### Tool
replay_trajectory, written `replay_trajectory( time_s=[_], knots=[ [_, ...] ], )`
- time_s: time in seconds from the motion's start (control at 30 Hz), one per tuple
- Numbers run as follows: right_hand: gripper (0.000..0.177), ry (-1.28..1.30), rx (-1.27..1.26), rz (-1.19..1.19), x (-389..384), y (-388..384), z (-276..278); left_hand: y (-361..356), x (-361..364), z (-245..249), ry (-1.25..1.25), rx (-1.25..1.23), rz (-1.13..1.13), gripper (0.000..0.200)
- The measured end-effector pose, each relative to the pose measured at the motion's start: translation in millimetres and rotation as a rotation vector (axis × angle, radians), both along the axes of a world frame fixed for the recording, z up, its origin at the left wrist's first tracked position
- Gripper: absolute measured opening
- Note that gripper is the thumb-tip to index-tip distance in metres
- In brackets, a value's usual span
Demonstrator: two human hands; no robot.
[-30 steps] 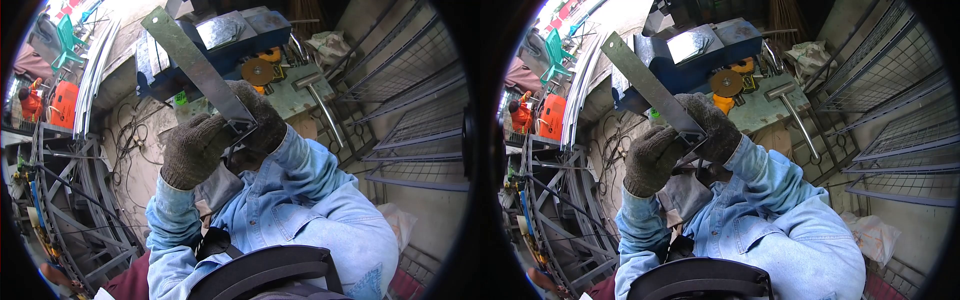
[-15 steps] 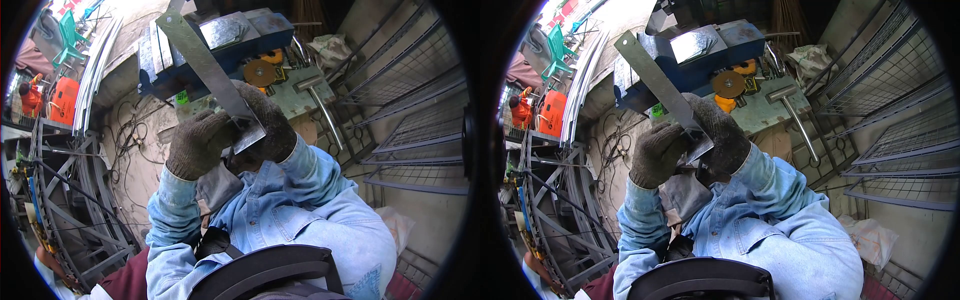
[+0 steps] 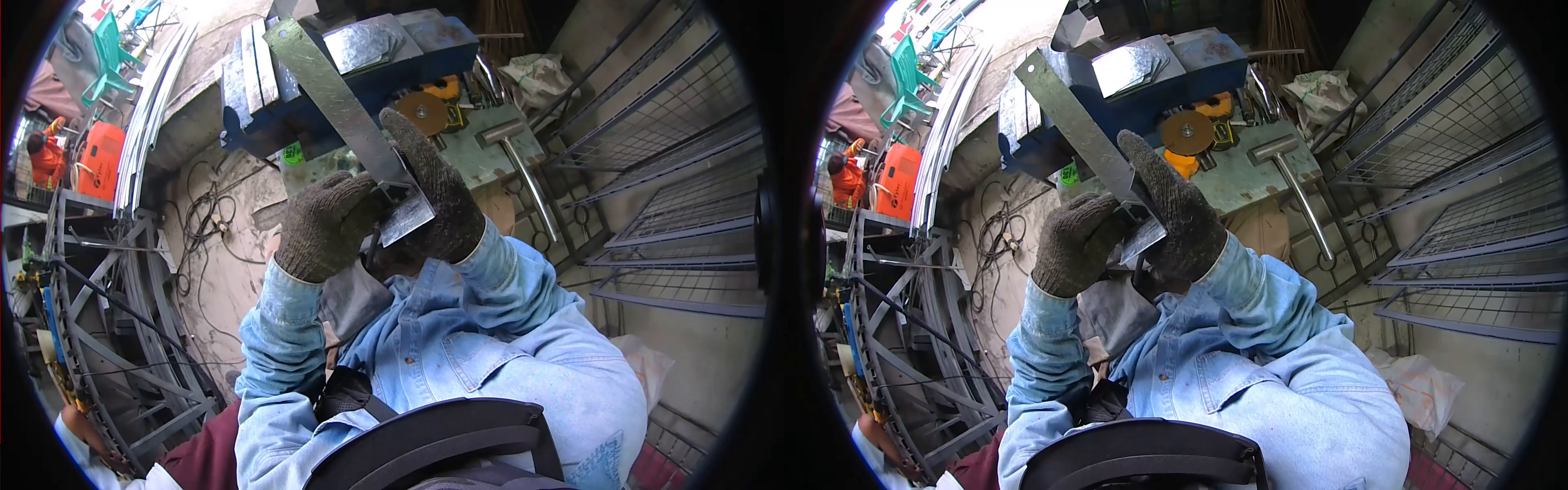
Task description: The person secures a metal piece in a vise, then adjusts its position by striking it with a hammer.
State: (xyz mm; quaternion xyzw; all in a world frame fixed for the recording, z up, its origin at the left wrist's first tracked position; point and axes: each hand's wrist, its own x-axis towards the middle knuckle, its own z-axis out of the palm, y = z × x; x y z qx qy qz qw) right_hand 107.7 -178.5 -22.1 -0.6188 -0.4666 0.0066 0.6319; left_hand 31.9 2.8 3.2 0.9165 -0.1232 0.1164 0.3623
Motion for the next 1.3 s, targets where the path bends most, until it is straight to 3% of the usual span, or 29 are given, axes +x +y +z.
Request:
replay_trajectory(
  time_s=[0.2, 0.27, 0.57, 0.9, 1.07, 1.17, 1.3],
  knots=[
    [0.105, 0.163, 0.021, 0.028, -3, 1, -9, -6, -2, -4, -0.017, -0.078, 0.036, 0.027],
    [0.105, 0.033, -0.012, -0.067, -3, 1, -10, -6, -2, -6, -0.014, -0.083, 0.025, 0.029],
    [0.100, -0.034, -0.080, -0.151, -1, 2, -20, -6, -4, -17, 0.015, -0.054, 0.048, 0.031],
    [0.113, -0.011, -0.076, -0.132, -1, 1, -24, -7, -4, -29, -0.005, -0.099, 0.092, 0.030],
    [0.117, 0.149, -0.030, -0.045, -1, 1, -33, -7, -6, -33, 0.013, -0.096, 0.106, 0.031],
    [0.114, 0.004, -0.120, -0.022, 6, 0, -26, -5, -6, -38, 0.034, -0.120, 0.110, 0.030],
    [0.108, 0.028, -0.063, 0.005, -3, 6, -28, -12, -16, -55, 0.026, -0.206, 0.168, 0.026]
  ],
)
